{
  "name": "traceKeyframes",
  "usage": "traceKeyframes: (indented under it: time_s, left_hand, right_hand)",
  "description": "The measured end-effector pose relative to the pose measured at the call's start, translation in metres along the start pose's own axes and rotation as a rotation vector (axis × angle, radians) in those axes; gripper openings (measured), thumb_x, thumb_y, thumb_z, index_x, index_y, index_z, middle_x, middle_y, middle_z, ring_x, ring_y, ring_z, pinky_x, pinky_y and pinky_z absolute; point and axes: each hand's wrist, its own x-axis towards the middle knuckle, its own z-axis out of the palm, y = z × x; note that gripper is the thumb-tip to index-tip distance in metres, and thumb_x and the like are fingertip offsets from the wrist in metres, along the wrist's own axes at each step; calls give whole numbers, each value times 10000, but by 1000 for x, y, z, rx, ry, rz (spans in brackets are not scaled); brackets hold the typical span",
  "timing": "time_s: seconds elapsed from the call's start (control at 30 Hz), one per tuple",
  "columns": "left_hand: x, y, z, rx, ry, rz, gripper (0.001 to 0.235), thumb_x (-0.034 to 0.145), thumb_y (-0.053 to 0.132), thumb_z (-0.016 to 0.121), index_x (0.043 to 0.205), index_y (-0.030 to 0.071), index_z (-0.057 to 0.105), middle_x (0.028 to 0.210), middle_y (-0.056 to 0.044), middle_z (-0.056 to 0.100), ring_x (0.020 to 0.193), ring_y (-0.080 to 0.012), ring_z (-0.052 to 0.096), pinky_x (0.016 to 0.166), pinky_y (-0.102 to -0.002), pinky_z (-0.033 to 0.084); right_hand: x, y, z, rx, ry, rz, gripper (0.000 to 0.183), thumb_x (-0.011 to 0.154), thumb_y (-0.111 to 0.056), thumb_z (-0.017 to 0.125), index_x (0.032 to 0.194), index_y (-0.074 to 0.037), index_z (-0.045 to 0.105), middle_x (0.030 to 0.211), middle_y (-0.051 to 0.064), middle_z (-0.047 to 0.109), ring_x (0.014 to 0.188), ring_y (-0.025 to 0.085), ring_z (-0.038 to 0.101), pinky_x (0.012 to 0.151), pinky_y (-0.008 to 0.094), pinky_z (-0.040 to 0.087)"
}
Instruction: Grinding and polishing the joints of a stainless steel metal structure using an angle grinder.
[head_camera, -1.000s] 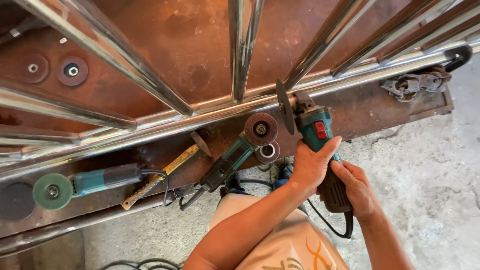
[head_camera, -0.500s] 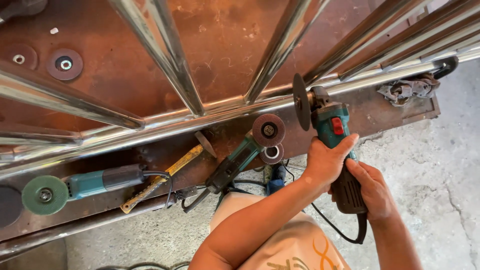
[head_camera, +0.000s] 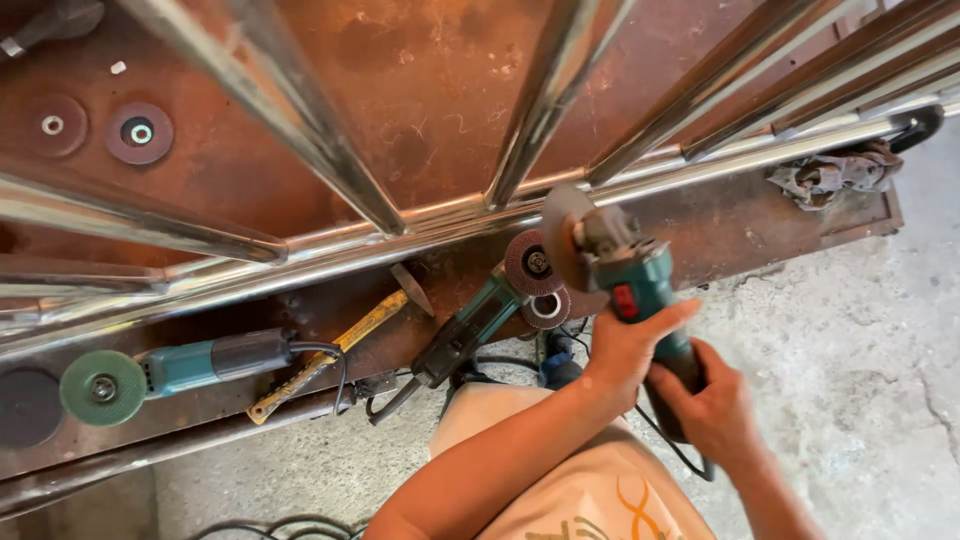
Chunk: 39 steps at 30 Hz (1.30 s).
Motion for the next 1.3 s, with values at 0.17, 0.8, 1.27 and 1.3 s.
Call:
traceKeyframes:
  time_s: [0.17, 0.8, 1.27, 1.3]
  left_hand:
    - [-4, -11, -13, -12, -5, -4, 324, 740, 178, 799, 1006, 28, 690, 911, -72, 690, 773, -159, 622, 756, -286, 533]
    - [16, -17, -13, -203, -165, 129, 623, 788, 37, 724, 1336, 88, 431, 916, -142, 669, 852, -285, 717, 792, -398, 594]
    - [9, -10, -7, -181, -155, 132, 584, 793, 31, 713, 1331, 56, 488, 937, -154, 697, 856, -263, 711, 803, -387, 590]
    - [10, -9, -6, -177, -151, 117, 568, 794, 34, 710, 1323, 56, 503, 938, -149, 697, 861, -257, 707, 807, -385, 585]
  right_hand:
    - [1, -9, 2, 88, -137, 90, 546, 717, -163, 813, 1219, -49, 631, 930, 135, 772, 749, 233, 704, 686, 362, 571]
    - [24, -2, 9, 134, -240, 68, 565, 657, -170, 824, 1174, -17, 657, 879, 119, 799, 699, 210, 704, 656, 333, 577]
    - [24, -14, 0, 139, -272, 130, 500, 667, -128, 809, 1135, -5, 682, 800, 127, 798, 628, 209, 699, 570, 325, 563]
    - [25, -14, 0, 139, -271, 119, 508, 665, -121, 809, 1141, -7, 675, 826, 131, 806, 648, 212, 711, 588, 331, 576]
